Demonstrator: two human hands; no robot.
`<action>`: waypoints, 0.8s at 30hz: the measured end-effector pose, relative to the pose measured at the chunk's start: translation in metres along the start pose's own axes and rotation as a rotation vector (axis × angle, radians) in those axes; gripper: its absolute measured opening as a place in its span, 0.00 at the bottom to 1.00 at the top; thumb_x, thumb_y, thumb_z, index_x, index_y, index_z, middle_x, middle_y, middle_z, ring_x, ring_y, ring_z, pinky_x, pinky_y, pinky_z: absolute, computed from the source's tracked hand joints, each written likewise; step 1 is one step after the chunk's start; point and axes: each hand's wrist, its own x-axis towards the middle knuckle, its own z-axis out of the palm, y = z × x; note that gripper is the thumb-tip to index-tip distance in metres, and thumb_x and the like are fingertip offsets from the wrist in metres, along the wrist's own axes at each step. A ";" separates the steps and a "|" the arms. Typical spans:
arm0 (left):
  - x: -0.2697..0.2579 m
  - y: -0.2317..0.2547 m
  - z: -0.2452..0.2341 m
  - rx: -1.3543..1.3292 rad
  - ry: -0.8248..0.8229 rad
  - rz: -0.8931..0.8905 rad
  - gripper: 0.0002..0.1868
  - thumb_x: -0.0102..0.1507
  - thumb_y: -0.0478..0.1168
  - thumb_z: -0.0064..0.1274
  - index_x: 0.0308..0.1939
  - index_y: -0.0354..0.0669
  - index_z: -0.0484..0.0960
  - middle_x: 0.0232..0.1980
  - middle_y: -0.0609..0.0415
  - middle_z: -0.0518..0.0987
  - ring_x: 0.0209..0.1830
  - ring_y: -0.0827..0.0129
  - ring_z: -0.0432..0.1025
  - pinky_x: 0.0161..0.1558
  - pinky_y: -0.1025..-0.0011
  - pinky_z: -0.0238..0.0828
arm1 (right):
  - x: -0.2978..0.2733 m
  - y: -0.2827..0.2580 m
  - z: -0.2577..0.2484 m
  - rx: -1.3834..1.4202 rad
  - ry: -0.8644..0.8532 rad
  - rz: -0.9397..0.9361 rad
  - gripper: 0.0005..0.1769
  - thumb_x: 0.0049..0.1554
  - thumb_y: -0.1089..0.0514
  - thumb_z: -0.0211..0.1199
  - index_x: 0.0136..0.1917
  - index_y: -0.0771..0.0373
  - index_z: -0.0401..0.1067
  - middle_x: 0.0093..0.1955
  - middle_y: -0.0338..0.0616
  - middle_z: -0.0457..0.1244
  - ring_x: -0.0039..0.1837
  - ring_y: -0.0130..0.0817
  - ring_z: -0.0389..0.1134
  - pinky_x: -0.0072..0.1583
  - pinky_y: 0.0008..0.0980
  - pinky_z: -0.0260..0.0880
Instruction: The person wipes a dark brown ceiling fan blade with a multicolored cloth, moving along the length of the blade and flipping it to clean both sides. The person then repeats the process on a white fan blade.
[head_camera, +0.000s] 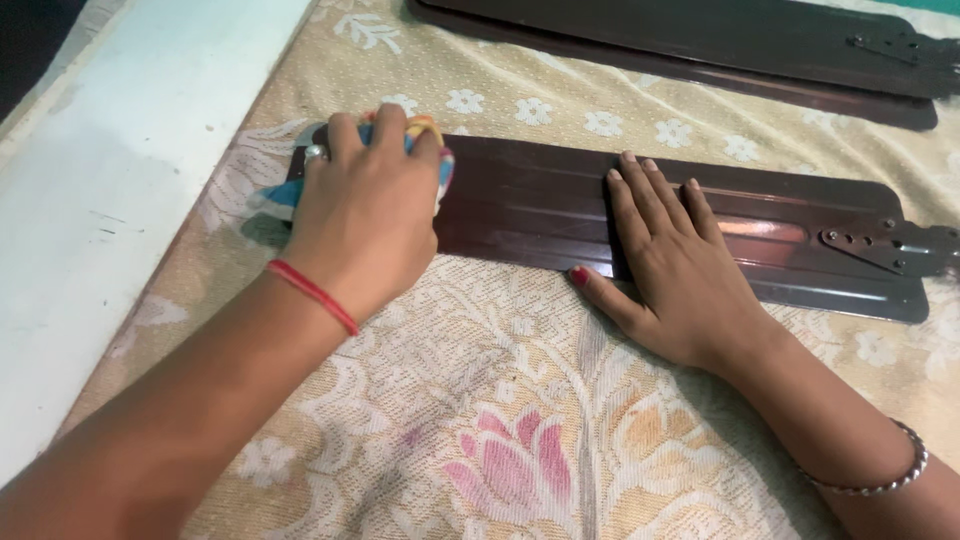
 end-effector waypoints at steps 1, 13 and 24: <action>-0.003 0.001 0.000 -0.054 0.019 0.009 0.30 0.56 0.33 0.55 0.64 0.37 0.73 0.68 0.38 0.64 0.65 0.38 0.59 0.59 0.38 0.64 | 0.001 0.000 0.000 -0.007 -0.003 0.005 0.55 0.61 0.25 0.31 0.80 0.75 0.40 0.84 0.61 0.37 0.85 0.48 0.32 0.79 0.51 0.28; -0.035 0.021 0.038 -0.269 0.235 0.363 0.28 0.51 0.25 0.56 0.54 0.52 0.85 0.63 0.53 0.77 0.67 0.47 0.66 0.66 0.38 0.59 | 0.001 0.000 0.001 -0.006 0.002 0.010 0.54 0.61 0.26 0.36 0.80 0.74 0.42 0.83 0.63 0.40 0.84 0.50 0.35 0.79 0.52 0.30; -0.034 -0.013 0.004 -0.461 0.005 0.146 0.24 0.46 0.20 0.54 0.39 0.46 0.91 0.59 0.53 0.80 0.63 0.54 0.68 0.67 0.56 0.63 | 0.001 0.002 0.002 -0.004 -0.013 0.020 0.55 0.61 0.24 0.33 0.81 0.72 0.39 0.84 0.60 0.38 0.85 0.47 0.32 0.79 0.51 0.28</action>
